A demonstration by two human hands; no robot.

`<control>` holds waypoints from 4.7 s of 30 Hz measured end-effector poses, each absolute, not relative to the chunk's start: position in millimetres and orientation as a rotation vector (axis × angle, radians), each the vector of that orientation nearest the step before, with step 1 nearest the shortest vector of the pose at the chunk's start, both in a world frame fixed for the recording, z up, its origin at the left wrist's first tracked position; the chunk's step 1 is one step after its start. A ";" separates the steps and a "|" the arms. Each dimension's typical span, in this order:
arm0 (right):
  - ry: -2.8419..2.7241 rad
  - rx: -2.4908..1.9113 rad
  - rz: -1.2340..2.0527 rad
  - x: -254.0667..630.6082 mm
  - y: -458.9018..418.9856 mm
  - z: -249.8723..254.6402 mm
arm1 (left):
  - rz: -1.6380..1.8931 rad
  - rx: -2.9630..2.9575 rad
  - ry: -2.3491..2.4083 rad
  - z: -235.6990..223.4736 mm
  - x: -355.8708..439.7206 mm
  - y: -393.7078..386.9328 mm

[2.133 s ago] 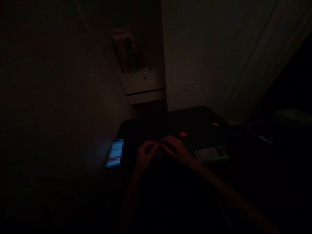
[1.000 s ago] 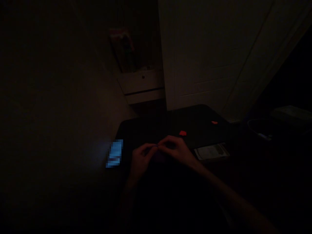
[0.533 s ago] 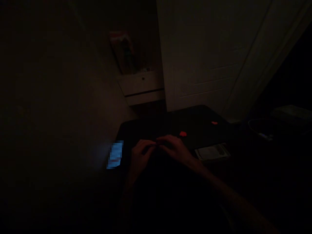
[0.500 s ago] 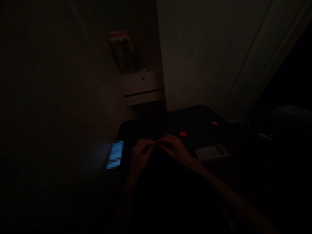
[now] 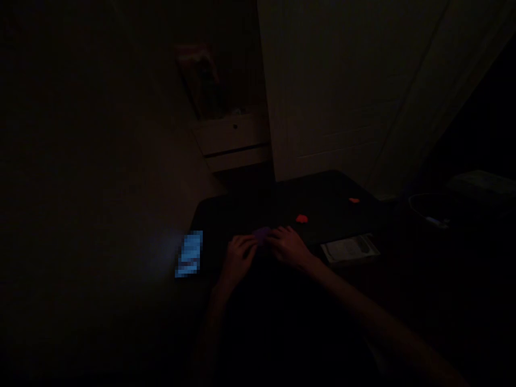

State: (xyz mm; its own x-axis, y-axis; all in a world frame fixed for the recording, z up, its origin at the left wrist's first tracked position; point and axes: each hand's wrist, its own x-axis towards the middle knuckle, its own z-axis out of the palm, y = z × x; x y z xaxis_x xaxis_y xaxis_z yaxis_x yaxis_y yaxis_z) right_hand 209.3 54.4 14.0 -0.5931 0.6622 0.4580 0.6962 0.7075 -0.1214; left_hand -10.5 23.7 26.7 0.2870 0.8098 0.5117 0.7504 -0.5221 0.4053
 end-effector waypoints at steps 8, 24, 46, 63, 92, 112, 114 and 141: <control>-2.505 -1.083 -0.143 217.2 35.8 27.1 | 0.955 2.526 1.517 24.7 0.7 10.9; -2.578 -1.149 -0.292 201.1 19.0 25.7 | 0.807 2.642 1.640 19.9 10.9 -2.6; -2.466 -1.130 -0.049 232.9 50.9 31.1 | 0.772 2.694 1.664 15.7 9.0 -10.3; -2.622 -1.034 -0.207 229.2 57.5 30.5 | 0.772 2.702 1.576 18.2 14.3 -1.8; -2.558 -1.249 -0.074 225.9 52.7 31.9 | 0.715 2.706 1.533 30.9 16.6 23.5; -2.616 -1.444 -0.162 214.8 62.0 50.2 | 0.623 2.760 1.630 26.7 26.5 32.8; -2.596 -1.481 -0.140 213.1 63.3 49.1 | 0.623 2.754 1.634 27.2 27.6 32.7; -2.635 -1.286 -0.157 217.7 52.9 42.8 | 0.606 2.681 1.663 28.6 33.0 33.2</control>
